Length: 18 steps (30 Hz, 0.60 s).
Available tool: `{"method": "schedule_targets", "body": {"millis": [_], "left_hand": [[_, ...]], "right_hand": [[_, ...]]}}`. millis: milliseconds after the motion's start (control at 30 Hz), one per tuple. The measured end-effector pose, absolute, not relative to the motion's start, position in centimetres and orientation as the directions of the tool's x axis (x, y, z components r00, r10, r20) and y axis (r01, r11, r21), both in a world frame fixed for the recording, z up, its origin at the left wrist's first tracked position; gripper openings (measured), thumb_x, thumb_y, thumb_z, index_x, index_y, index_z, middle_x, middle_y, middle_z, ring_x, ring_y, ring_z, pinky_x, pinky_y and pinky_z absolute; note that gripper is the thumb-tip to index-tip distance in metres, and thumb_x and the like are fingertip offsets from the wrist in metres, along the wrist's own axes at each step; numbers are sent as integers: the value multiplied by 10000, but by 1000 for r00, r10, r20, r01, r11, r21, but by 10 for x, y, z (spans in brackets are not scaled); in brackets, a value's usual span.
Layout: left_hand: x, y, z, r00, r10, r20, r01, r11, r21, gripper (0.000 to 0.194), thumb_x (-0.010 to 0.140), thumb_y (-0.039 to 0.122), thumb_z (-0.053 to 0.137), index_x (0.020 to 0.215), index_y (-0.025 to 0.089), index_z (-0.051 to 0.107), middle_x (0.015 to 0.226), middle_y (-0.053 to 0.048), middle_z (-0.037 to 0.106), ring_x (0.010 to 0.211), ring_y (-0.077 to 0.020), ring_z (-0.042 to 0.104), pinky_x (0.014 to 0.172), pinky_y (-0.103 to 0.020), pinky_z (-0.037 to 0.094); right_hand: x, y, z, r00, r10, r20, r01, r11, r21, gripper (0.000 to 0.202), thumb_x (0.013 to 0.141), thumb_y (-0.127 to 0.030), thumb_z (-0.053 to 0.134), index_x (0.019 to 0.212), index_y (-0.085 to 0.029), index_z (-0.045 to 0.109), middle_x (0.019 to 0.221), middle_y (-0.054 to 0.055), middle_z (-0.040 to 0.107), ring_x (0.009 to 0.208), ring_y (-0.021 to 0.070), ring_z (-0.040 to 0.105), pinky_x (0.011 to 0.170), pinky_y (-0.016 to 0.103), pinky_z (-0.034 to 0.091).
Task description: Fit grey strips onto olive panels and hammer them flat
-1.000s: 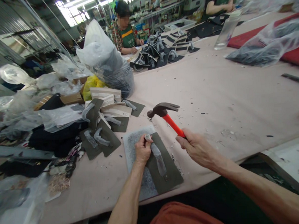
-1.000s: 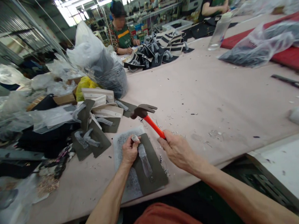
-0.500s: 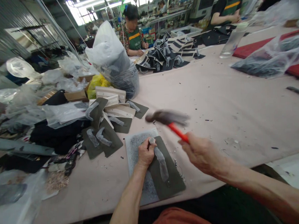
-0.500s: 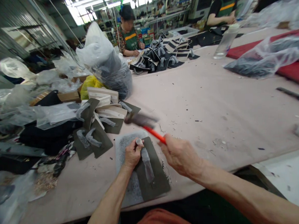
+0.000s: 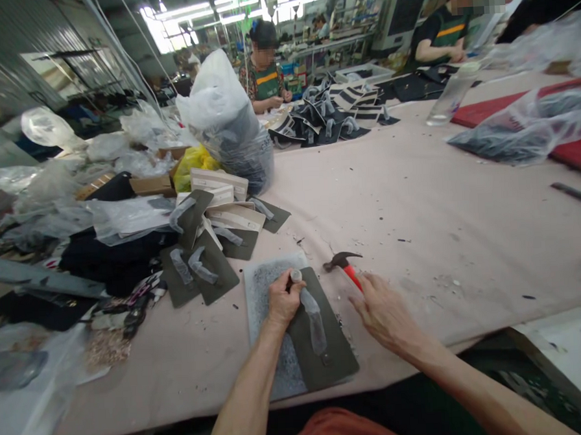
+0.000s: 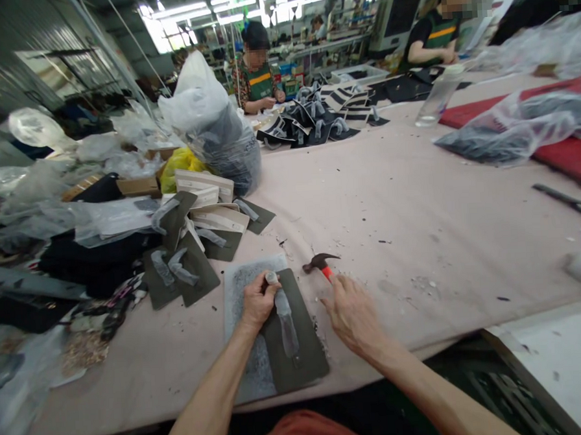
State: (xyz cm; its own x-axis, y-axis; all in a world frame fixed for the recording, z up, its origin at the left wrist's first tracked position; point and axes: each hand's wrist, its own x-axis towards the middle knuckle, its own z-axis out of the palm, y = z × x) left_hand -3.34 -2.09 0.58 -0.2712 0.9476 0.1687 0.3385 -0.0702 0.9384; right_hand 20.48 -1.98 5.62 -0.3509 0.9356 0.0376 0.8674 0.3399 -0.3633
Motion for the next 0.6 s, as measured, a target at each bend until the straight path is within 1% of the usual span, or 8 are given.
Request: {"method": "schedule_targets", "body": {"millis": [67, 133, 200, 267, 333, 367, 467, 600], "left_hand": [[-31, -21, 6, -281, 944, 172, 334, -71, 940, 146, 789, 276, 690, 921, 214, 696, 851, -27, 735, 783, -193, 677, 739, -291, 520], [-28, -18, 7, -318, 937, 147, 301, -47, 952, 188, 751, 295, 733, 913, 207, 692, 808, -18, 727, 750, -184, 675, 727, -285, 525], [-27, -13, 6, -422, 903, 80, 187, 0, 982, 266, 687, 308, 784, 899, 187, 679, 779, -17, 718, 720, -177, 675, 706, -278, 533], [-30, -7, 7, -581, 813, -17, -13, 11, 1000, 317, 682, 351, 784, 898, 163, 646, 785, -29, 714, 703, -174, 679, 693, -284, 545], [-40, -7, 9, -687, 722, -81, -164, -46, 985, 347, 712, 391, 763, 907, 146, 613, 809, -42, 713, 709, -171, 687, 706, -294, 555], [-47, -11, 11, -704, 706, -77, -180, -73, 981, 359, 719, 397, 762, 917, 141, 607, 824, -47, 713, 723, -170, 691, 723, -297, 557], [-68, -34, 15, -685, 728, 19, -37, -61, 997, 397, 686, 373, 806, 949, 136, 627, 860, -58, 724, 786, -181, 700, 764, -289, 551], [-81, -76, 15, -694, 719, 41, 91, 31, 995, 323, 749, 394, 743, 946, 157, 645, 849, -75, 744, 775, -212, 700, 706, -296, 550]], "right_hand": [[174, -33, 64, -419, 903, 94, 763, 406, -503, 491, 968, -373, 459, 1389, -130, 393, 1302, 186, 565, 1147, 271, 567, 946, 392, 445], [142, -44, 70, -493, 870, -2, 713, 403, -573, 424, 984, -366, 433, 1347, -147, 442, 1208, 145, 632, 1062, 242, 626, 880, 344, 473], [119, -53, 70, -512, 846, -151, 758, 362, -544, 314, 1006, -329, 362, 1176, -143, 550, 1020, 124, 695, 913, 233, 681, 775, 317, 476], [109, -59, 64, -478, 845, -241, 812, 319, -489, 322, 1020, -310, 306, 1048, -144, 581, 882, 116, 709, 814, 230, 699, 704, 303, 456], [112, -62, 55, -447, 861, -242, 824, 291, -486, 320, 1020, -311, 312, 1081, -146, 579, 875, 117, 717, 824, 228, 703, 693, 294, 445], [116, -61, 52, -441, 870, -223, 814, 282, -508, 315, 1014, -308, 329, 1128, -146, 574, 898, 118, 720, 839, 224, 702, 697, 291, 443], [127, -48, 54, -412, 901, -135, 718, 229, -657, 345, 989, -310, 359, 1196, -148, 582, 879, 94, 718, 782, 198, 678, 675, 278, 443], [97, -25, 90, -217, 974, -65, 385, 25, -922, 407, 972, -421, 339, 1023, -150, 640, 722, 41, 652, 579, 147, 581, 529, 239, 425]]}}
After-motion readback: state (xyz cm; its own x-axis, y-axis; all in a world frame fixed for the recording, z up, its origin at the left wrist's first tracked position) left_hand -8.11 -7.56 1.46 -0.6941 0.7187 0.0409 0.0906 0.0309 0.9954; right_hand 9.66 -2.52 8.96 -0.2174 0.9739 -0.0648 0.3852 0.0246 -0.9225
